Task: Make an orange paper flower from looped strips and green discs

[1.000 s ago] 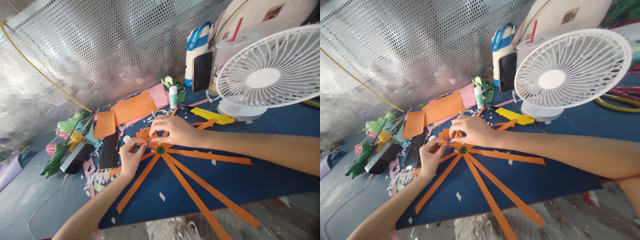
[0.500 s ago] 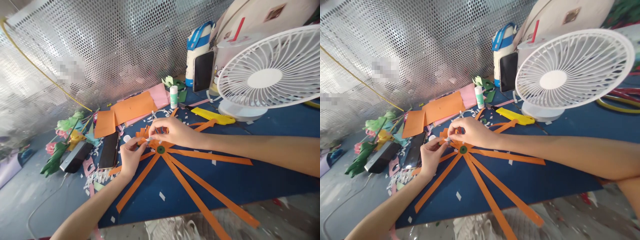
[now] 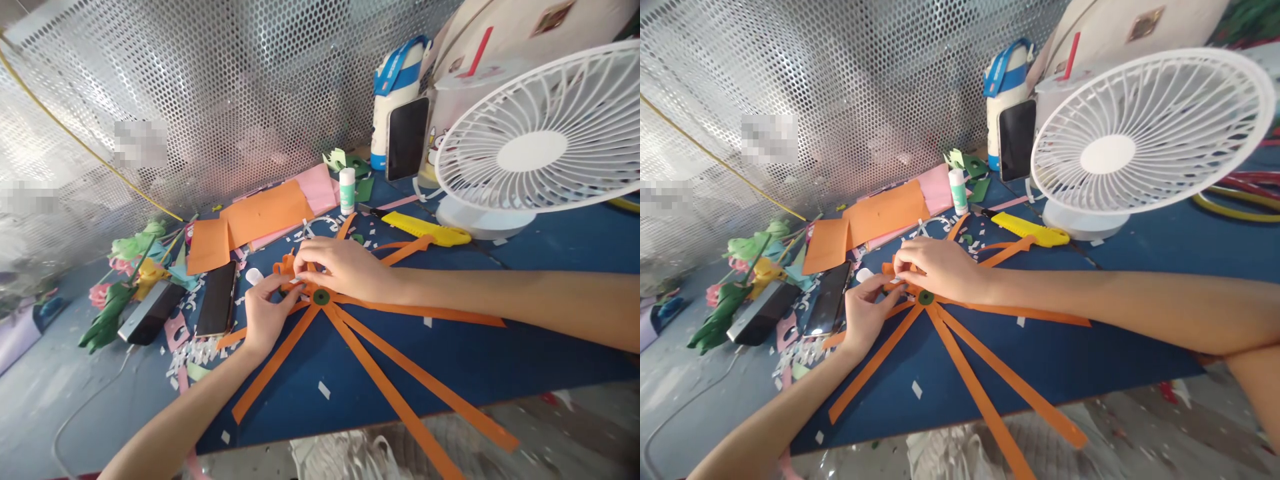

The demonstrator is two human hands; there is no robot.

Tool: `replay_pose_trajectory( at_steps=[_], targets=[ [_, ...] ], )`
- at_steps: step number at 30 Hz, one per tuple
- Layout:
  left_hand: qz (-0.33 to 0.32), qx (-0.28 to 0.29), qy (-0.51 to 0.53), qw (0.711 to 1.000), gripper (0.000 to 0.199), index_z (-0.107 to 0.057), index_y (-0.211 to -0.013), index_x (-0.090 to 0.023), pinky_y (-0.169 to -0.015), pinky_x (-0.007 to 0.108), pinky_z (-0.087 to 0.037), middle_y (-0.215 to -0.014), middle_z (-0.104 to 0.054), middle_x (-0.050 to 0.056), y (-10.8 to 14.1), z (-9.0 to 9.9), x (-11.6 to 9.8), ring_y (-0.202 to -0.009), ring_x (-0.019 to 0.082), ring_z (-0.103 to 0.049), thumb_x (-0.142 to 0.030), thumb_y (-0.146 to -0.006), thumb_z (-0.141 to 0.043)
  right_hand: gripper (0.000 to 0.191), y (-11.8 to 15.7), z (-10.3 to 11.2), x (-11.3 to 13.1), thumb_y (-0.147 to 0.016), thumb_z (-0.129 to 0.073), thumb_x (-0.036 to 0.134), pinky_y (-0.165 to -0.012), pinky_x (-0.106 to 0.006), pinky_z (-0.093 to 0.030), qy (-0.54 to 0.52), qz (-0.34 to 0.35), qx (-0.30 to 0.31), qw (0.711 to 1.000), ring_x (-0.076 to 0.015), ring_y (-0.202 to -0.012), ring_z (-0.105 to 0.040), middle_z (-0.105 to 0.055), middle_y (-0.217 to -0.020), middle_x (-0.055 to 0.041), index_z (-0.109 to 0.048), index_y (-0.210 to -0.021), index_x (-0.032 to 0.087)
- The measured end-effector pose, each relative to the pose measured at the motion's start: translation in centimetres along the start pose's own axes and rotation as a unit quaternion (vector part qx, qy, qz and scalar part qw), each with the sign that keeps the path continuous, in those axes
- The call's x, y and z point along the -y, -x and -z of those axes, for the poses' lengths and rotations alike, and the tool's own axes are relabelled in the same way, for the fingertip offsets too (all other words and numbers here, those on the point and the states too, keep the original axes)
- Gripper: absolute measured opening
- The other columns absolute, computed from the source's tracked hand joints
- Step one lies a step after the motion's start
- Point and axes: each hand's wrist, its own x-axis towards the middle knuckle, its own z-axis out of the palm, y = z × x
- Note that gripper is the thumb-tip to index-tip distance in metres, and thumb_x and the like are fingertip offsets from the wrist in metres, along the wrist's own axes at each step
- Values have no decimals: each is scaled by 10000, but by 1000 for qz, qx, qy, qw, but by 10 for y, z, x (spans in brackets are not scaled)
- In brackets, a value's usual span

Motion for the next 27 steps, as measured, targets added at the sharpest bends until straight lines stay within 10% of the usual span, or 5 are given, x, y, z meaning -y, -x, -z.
replay_pose_trajectory(
  at_steps=[16, 27],
  targets=[
    [-112, 29, -93, 989, 9, -738, -808, -170, -643, 244, -519, -719, -711, 10, 1, 0, -11, -639, 133, -631, -168, -806, -729, 71, 0, 3, 7, -892, -638, 152, -639, -254, -367, 95, 20, 10, 995, -151, -882, -581, -644, -892, -9, -592, -844, 176],
    [-149, 36, -96, 984, 69, -751, -801, -202, -643, 264, -543, -726, -719, 28, 2, 1, -17, -655, 155, -653, -193, -836, -692, 163, -2, 5, -3, -846, -700, 224, -619, -238, -383, -93, -29, 23, 995, -100, -680, -516, -610, -890, -2, -561, -918, 181]
  ],
)
